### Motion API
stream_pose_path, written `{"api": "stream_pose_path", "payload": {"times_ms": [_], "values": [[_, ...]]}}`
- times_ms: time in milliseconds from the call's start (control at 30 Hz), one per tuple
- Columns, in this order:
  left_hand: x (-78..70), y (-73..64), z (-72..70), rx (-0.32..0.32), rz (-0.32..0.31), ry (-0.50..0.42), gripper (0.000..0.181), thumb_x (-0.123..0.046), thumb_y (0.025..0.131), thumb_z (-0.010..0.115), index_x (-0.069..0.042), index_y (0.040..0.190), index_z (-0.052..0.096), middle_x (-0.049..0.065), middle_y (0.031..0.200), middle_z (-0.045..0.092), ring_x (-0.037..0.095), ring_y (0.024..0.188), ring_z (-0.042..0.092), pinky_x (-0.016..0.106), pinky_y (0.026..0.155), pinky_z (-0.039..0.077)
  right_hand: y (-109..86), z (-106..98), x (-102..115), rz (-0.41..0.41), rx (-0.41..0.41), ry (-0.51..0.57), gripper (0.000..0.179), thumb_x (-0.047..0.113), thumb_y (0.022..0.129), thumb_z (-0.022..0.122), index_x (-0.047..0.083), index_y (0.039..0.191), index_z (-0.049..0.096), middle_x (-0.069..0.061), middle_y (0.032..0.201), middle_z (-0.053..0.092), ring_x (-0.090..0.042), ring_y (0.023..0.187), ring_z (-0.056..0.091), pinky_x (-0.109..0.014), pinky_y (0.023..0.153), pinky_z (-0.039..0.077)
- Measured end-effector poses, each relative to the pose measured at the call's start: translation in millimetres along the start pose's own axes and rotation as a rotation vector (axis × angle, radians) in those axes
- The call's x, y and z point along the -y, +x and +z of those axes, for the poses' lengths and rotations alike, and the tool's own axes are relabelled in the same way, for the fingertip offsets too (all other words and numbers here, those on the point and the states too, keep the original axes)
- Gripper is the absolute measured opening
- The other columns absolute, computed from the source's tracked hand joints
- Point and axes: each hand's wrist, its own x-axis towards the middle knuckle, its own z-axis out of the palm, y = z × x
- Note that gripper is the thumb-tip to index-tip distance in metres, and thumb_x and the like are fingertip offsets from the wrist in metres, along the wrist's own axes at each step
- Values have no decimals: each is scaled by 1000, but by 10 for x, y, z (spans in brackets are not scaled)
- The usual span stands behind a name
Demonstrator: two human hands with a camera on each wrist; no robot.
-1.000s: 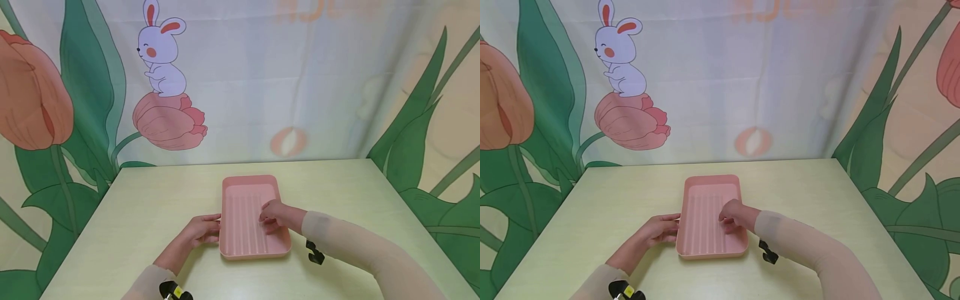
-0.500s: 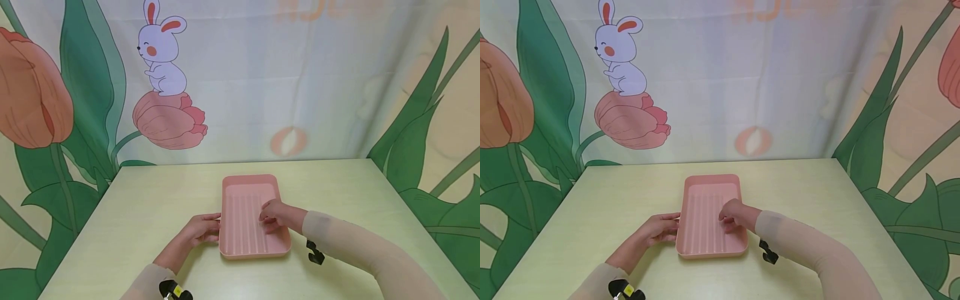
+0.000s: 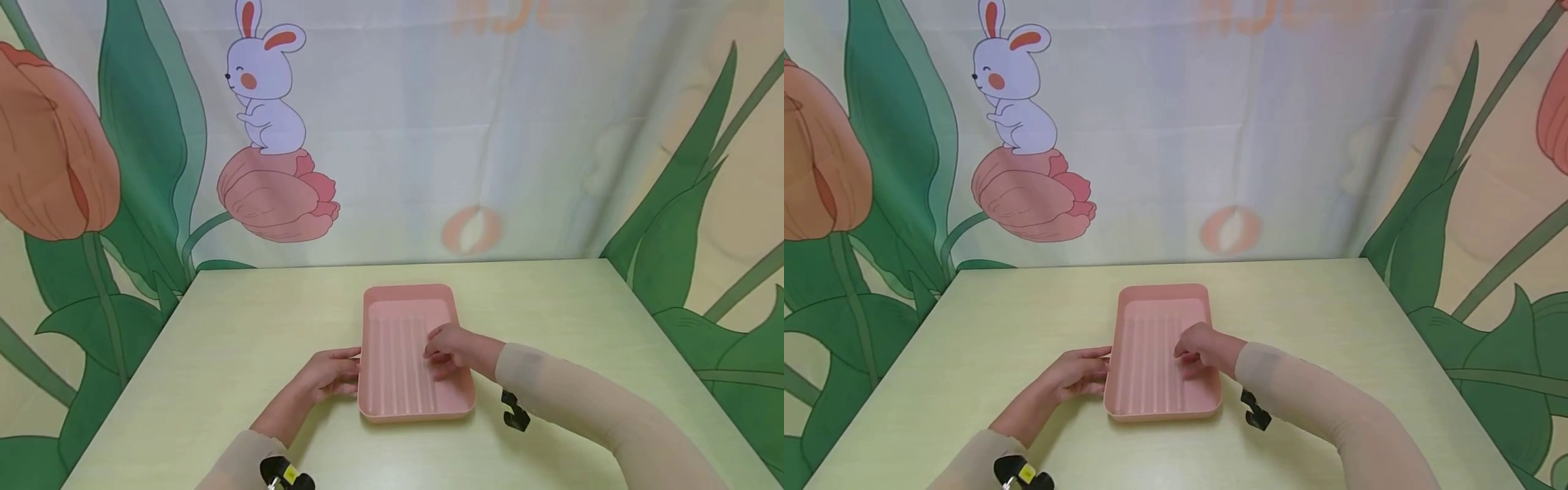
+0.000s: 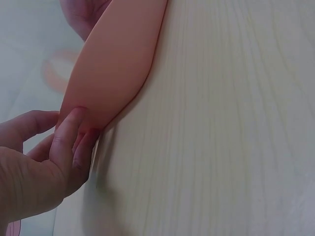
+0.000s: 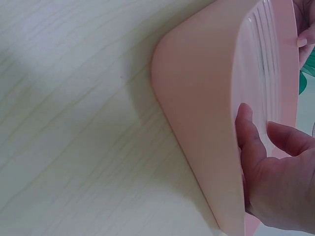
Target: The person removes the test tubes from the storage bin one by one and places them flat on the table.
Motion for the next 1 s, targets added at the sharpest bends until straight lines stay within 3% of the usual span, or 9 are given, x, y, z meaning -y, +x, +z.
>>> {"api": "stream_pose_path", "payload": {"times_ms": [233,433,767,1000], "values": [[-15,-3,7,4,3,-1,55,6,95,58,7,149,47,30,139,60,13,86,71,24,64,64,-27,-29,41,-35,21,5,49,-11,89,63,-4,135,47,-8,79,50,-16,67,53,-27,50,59],[-10,-4,5,4,1,-8,55,6,95,58,7,149,47,29,137,62,13,85,71,25,64,64,-80,-65,106,-70,18,-15,51,-10,90,64,-5,138,47,-7,91,52,-14,70,55,-21,53,56],[-9,8,-3,4,4,-16,54,6,96,59,7,149,47,27,135,64,13,86,71,26,66,64,-206,-184,230,-95,61,14,53,-7,91,64,-4,140,45,-6,95,52,-12,71,54,-27,53,60],[5,9,-6,5,4,-16,54,5,96,59,7,148,47,24,131,67,12,86,71,28,69,65,-321,-268,334,-107,100,22,54,-7,92,62,-3,143,44,-7,98,54,-15,82,55,-28,55,62]]}}
